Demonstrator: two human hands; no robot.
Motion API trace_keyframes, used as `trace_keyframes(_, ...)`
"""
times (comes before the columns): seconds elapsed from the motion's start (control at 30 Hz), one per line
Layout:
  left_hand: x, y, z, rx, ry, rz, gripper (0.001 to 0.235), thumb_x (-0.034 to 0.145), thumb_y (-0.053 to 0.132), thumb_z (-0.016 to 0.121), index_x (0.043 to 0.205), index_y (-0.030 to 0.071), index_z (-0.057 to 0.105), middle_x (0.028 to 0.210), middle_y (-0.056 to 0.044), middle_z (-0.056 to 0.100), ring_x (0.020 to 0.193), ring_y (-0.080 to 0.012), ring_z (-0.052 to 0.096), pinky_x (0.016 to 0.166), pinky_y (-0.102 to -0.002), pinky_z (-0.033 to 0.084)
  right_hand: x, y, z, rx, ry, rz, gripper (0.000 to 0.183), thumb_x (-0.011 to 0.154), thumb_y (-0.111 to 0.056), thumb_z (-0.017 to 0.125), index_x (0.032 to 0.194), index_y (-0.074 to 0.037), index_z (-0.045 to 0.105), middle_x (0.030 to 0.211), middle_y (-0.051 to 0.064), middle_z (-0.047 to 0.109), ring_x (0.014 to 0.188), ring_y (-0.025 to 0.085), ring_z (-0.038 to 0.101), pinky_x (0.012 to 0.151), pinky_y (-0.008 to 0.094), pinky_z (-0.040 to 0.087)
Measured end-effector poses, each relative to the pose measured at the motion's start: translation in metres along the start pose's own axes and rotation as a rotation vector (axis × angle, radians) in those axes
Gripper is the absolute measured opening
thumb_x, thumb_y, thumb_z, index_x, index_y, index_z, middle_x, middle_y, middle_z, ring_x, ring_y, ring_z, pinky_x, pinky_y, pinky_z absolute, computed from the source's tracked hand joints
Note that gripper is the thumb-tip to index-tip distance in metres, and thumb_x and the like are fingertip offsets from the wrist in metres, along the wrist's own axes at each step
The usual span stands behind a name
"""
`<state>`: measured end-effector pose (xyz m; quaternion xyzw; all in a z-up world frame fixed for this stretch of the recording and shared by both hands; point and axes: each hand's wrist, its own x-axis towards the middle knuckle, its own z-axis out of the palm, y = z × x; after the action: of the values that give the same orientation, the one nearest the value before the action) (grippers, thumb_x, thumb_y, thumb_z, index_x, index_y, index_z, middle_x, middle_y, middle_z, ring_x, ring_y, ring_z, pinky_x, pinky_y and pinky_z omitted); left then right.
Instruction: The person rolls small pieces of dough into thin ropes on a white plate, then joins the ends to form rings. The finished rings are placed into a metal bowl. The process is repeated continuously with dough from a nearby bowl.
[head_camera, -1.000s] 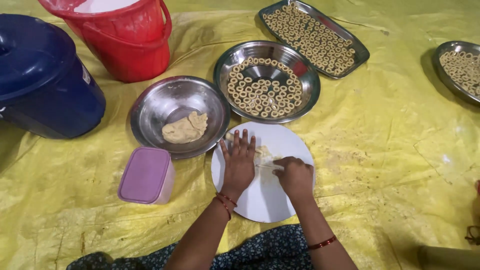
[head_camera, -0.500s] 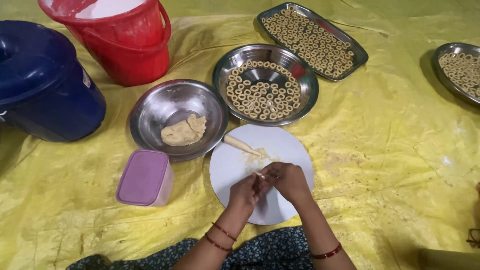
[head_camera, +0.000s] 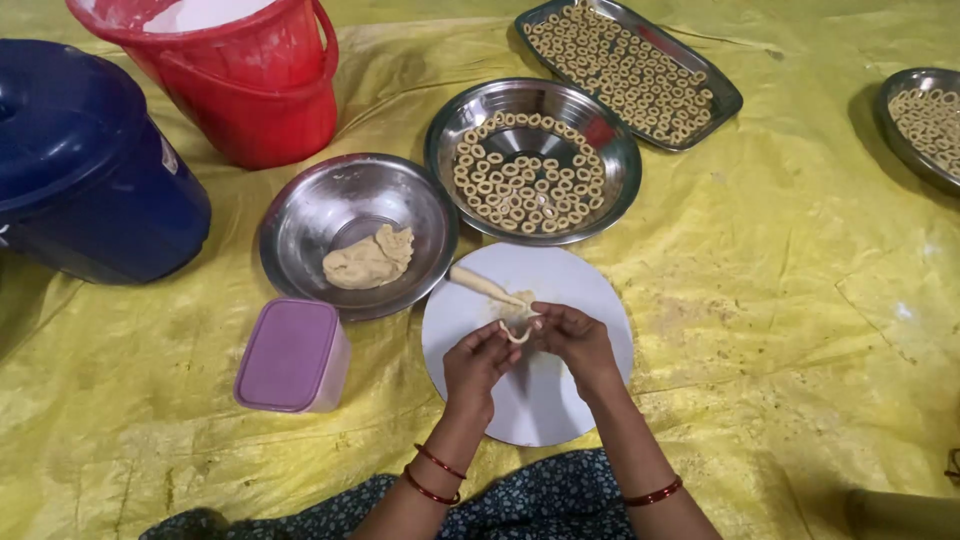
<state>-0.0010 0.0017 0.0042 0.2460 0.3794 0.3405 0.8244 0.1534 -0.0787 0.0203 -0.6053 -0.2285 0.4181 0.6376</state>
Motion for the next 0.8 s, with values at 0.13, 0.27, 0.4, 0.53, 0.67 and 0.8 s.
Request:
trace_keyframes(0.13,-0.006,0.009,0.002,0.029,0.015,-0.003,0.03,0.09,0.002,0.067,0.119,-0.008,0.066,0.1,-0.013,0.072,0.084,-0.0197,0.073,0.078,-0.034,0.065,-0.002,-0.002,0.007,-0.009,-0.005,0.005,0.039,0.081,0.012,0.07,0.119,0.005,0.068,0.105,0.009,0.074,0.096,0.016,0.071,0.086,0.03,0.058)
trace_keyframes(0.27,-0.013,0.015,0.006,0.114,-0.037,0.007,0.031,0.09,0.007,0.069,0.118,-0.006,0.067,0.1,-0.013,0.075,0.086,-0.0194,0.075,0.076,-0.031,0.063,-0.005,-0.005,0.014,-0.059,0.009,-0.034,0.037,0.081,0.014,0.069,0.117,0.006,0.069,0.102,0.011,0.074,0.095,0.018,0.072,0.086,0.03,0.059)
trace_keyframes(0.4,-0.015,0.02,0.009,0.137,-0.038,-0.036,0.029,0.091,0.015,0.072,0.111,-0.006,0.071,0.097,-0.014,0.078,0.083,-0.0195,0.075,0.072,-0.031,0.061,-0.009,-0.011,0.021,-0.129,0.017,-0.108,0.036,0.081,0.014,0.067,0.116,0.005,0.069,0.103,0.011,0.076,0.095,0.017,0.072,0.084,0.03,0.059)
trace_keyframes(0.53,-0.012,0.024,0.009,0.144,-0.01,-0.073,0.028,0.092,0.019,0.073,0.106,-0.005,0.074,0.093,-0.014,0.078,0.078,-0.0197,0.073,0.07,-0.031,0.061,-0.016,-0.022,0.029,-0.258,0.032,-0.167,0.036,0.084,0.009,0.07,0.119,0.001,0.069,0.103,0.008,0.077,0.095,0.014,0.073,0.086,0.028,0.06)
trace_keyframes(0.67,-0.008,0.028,0.007,0.158,-0.029,-0.048,0.025,0.09,0.014,0.074,0.104,-0.007,0.074,0.091,-0.014,0.078,0.077,-0.0204,0.075,0.069,-0.032,0.063,-0.026,-0.037,0.038,-0.426,0.055,-0.288,0.041,0.084,0.007,0.072,0.123,-0.005,0.066,0.104,0.005,0.078,0.095,0.012,0.075,0.088,0.027,0.06)
trace_keyframes(0.8,-0.004,0.034,-0.001,0.248,-0.091,-0.055,0.024,0.088,0.009,0.071,0.106,-0.006,0.075,0.089,-0.014,0.078,0.075,-0.0193,0.075,0.067,-0.03,0.063,-0.034,-0.057,0.043,-0.675,0.054,-0.401,0.053,0.08,0.004,0.077,0.128,-0.01,0.059,0.107,0.004,0.077,0.092,0.012,0.077,0.084,0.028,0.058)
